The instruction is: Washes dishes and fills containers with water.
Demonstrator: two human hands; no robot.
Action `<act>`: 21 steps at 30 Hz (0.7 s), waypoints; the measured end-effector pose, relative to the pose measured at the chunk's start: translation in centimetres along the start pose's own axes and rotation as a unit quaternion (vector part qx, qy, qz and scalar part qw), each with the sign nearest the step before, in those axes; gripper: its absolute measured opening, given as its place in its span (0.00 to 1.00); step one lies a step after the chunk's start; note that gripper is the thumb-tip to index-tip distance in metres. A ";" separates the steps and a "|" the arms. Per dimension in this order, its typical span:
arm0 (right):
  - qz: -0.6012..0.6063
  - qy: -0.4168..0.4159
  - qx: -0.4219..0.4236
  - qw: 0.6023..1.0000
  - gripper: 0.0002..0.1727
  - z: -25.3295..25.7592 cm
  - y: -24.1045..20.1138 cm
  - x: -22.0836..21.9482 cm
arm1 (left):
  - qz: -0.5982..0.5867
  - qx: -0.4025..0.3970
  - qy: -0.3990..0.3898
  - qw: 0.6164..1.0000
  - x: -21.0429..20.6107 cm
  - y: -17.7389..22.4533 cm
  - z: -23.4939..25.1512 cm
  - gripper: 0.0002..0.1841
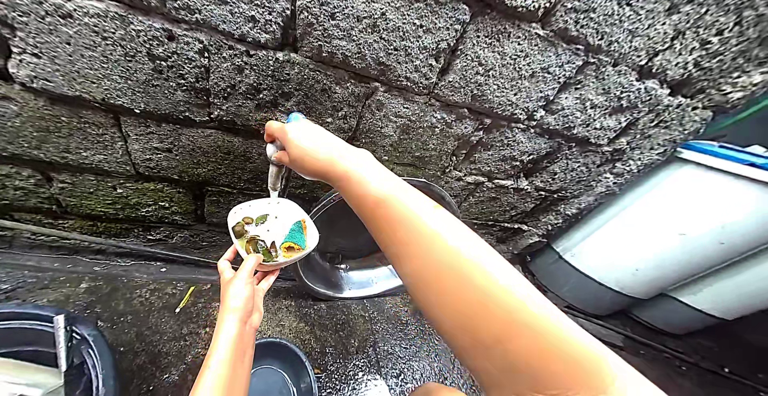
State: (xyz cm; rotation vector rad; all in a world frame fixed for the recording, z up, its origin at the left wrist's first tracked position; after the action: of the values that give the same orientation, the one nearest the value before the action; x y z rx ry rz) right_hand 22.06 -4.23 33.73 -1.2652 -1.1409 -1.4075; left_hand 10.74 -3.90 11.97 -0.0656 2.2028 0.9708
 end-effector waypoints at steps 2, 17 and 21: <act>-0.042 -0.003 0.023 0.999 0.16 0.2 -0.1 0.1 | -0.002 -0.001 -0.001 1.000 0.0 0.2 -0.1 0.30; 0.062 -0.012 0.121 0.991 0.18 4.6 3.0 -1.3 | 0.092 0.006 0.004 0.996 1.3 -0.7 0.6 0.31; 0.165 0.107 0.310 0.930 0.19 13.4 11.8 -6.8 | 0.106 0.020 -0.007 0.994 1.4 -2.1 1.1 0.28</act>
State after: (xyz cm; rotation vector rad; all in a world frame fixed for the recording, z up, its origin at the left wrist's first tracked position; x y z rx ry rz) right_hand 36.37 7.22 28.44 -0.7782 -1.0445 -0.8116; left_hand 10.95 -4.36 9.30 0.1974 2.2481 1.0382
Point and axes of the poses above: each hand's wrist, its own z-axis towards the middle knuckle, its own x-axis out of the back of the hand, y = z × x, the point moved 3 cm from there along z, towards the middle knuckle, and after that the axes turned 7 degrees about x, right-handed, at the moved point
